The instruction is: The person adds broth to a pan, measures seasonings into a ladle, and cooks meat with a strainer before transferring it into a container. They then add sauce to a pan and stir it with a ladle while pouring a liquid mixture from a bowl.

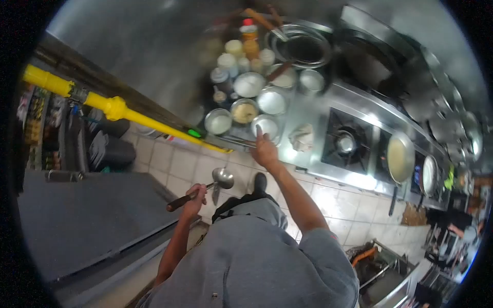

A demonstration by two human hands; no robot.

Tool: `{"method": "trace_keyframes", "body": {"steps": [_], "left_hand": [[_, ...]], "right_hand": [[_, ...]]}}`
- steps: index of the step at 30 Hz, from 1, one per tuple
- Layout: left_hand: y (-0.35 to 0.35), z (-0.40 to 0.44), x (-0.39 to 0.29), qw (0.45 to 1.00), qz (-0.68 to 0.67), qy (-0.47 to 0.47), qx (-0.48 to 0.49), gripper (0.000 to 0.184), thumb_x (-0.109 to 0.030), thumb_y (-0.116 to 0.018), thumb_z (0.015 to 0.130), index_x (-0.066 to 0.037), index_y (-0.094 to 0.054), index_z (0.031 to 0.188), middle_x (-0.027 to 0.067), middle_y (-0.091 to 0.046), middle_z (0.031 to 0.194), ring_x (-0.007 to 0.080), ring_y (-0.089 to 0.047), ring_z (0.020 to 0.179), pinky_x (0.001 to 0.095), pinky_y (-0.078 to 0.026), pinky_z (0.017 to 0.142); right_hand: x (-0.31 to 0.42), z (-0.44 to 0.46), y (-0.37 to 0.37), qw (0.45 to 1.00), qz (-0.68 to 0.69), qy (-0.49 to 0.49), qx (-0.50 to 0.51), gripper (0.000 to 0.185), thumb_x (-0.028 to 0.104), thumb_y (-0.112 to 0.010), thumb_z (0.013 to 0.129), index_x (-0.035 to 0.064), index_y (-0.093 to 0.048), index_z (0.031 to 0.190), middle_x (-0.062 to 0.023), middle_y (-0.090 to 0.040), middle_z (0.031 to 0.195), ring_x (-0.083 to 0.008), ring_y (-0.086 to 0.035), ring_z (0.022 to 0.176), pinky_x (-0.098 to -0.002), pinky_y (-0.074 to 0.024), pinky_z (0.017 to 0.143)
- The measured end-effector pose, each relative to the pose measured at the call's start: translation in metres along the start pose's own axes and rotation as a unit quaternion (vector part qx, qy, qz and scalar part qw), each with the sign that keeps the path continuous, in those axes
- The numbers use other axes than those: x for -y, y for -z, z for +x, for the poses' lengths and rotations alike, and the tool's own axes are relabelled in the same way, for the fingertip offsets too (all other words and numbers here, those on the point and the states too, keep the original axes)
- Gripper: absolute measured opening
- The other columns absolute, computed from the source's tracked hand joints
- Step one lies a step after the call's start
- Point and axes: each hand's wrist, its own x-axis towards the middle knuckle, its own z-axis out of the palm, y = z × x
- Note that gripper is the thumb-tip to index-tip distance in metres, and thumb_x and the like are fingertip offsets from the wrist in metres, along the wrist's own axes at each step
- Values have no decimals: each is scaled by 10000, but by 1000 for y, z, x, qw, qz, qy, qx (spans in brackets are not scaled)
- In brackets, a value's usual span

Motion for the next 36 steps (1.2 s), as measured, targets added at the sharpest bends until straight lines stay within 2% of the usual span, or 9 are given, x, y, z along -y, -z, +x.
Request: {"method": "trace_keyframes", "body": {"steps": [4,7,10,13,16,20,25,29,36], "left_hand": [[5,-6,-47,999,15,44,0,356,-369,-574,1041,-59,-571,865,-6,-527,721,81,-514,617,267,-441,590],[7,4,-53,999,0,41,-13,368,-366,-573,1040,-45,-572,859,1,-534,706,88,-538,612,268,-452,590],[11,19,-66,1000,-15,20,0,378,-369,-573,1042,-42,-568,852,3,-528,698,86,-538,612,266,-451,591],[29,26,-79,999,-21,17,29,375,-356,-568,1046,-42,-563,842,8,-527,693,89,-540,613,264,-449,590],[38,24,-98,999,-15,21,21,383,-343,-546,1057,-31,-555,835,19,-527,685,105,-538,619,269,-448,608],[46,21,-104,997,-68,20,-17,345,-311,-526,1066,-42,-527,850,18,-511,707,126,-547,661,300,-474,644],[53,3,-114,993,-96,54,-35,333,-310,-531,1060,-52,-522,849,33,-515,716,144,-557,690,318,-476,688],[53,-10,-124,993,-91,16,-77,336,-350,-542,1050,-62,-542,877,30,-563,672,105,-543,635,274,-422,587],[50,-23,-142,990,-89,-30,-105,300,-305,-537,1052,-65,-532,872,32,-565,674,115,-565,645,280,-436,594]], "right_hand": [[25,41,7,999,-32,20,29,977,262,-782,823,148,-194,1595,-250,-616,1114,-446,-679,880,-511,-559,759],[23,71,0,996,-66,33,44,732,266,-748,858,132,-416,1497,-216,-643,1076,-412,-692,860,-498,-560,739],[-3,100,-27,989,-81,118,31,229,184,-637,937,86,-688,1138,-169,-677,960,-384,-691,860,-480,-558,746],[1,93,3,978,-43,191,-68,164,138,-592,960,39,-654,1075,-189,-689,950,-373,-687,867,-456,-555,728],[42,56,52,988,13,130,-78,207,130,-591,967,39,-668,1136,-173,-683,947,-380,-676,858,-460,-545,741],[33,34,26,993,21,97,-63,244,133,-594,986,63,-670,1208,-168,-689,1004,-386,-673,914,-450,-538,770],[57,66,-7,971,223,87,-24,265,164,-573,1010,59,-662,1236,-189,-699,1111,-401,-679,973,-439,-545,823],[56,105,-58,991,117,68,-25,294,211,-546,1019,34,-682,1209,-224,-703,1098,-393,-690,961,-448,-539,840],[39,105,-87,930,354,-85,49,322,237,-548,1025,-17,-696,1155,-118,-743,895,-196,-666,653,-347,-525,625]]}}
